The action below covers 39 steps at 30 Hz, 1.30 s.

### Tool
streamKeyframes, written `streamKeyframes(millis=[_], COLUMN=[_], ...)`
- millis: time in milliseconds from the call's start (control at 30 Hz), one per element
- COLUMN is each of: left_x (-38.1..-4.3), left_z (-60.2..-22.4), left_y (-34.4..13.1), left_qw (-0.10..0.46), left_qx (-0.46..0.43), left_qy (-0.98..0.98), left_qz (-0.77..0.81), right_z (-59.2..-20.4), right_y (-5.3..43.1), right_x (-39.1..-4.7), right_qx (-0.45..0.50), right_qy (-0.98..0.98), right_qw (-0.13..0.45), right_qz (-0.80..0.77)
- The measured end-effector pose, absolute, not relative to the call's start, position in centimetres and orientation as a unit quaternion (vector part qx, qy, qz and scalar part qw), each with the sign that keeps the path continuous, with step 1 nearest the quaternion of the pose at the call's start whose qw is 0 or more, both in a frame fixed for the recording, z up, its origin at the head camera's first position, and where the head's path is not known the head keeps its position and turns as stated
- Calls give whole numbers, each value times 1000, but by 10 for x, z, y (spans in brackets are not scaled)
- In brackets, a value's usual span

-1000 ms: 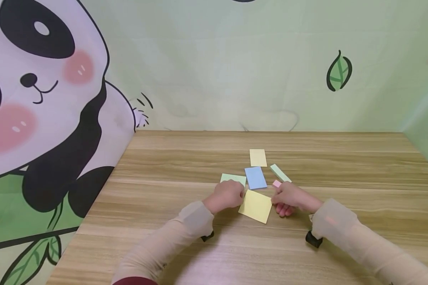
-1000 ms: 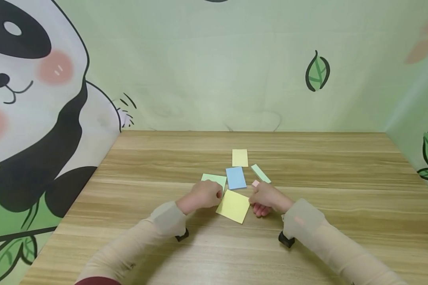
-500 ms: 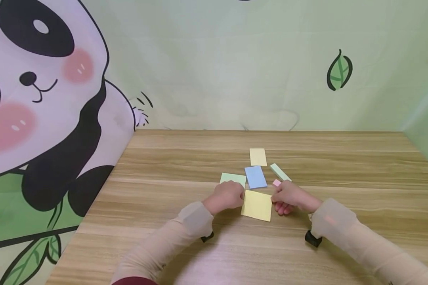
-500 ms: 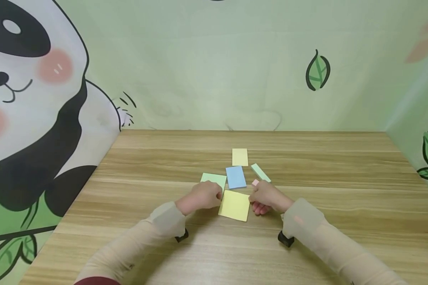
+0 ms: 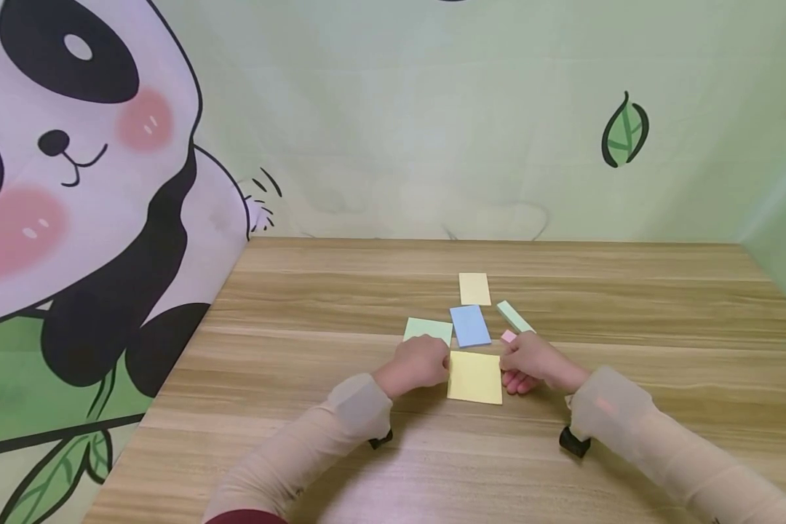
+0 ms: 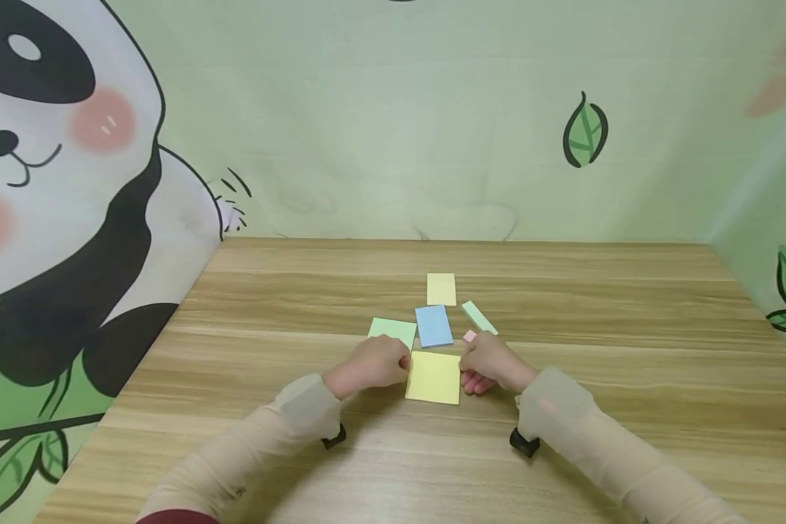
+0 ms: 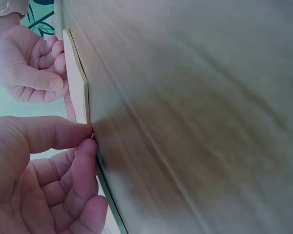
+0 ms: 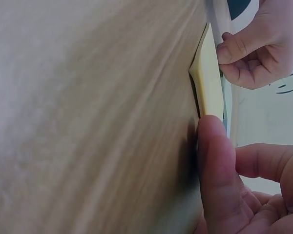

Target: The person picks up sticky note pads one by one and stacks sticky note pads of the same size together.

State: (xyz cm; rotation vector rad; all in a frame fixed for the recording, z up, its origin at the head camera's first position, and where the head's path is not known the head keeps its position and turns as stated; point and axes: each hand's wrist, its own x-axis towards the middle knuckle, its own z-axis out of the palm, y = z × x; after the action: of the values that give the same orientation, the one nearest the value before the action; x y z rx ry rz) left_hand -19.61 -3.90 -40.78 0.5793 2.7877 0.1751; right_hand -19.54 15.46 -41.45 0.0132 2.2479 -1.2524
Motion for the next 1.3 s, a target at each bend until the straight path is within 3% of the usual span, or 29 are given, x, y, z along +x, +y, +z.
streamKeyframes(millis=[1300], left_x=[-185], left_z=[-408], left_y=[-38], left_qw=[144], left_qx=[219], left_qy=[963], left_qz=[68], right_z=[-418], right_y=[160], right_x=[-186], right_qx=[17], right_qy=[821], right_qw=[299], right_qz=[-487])
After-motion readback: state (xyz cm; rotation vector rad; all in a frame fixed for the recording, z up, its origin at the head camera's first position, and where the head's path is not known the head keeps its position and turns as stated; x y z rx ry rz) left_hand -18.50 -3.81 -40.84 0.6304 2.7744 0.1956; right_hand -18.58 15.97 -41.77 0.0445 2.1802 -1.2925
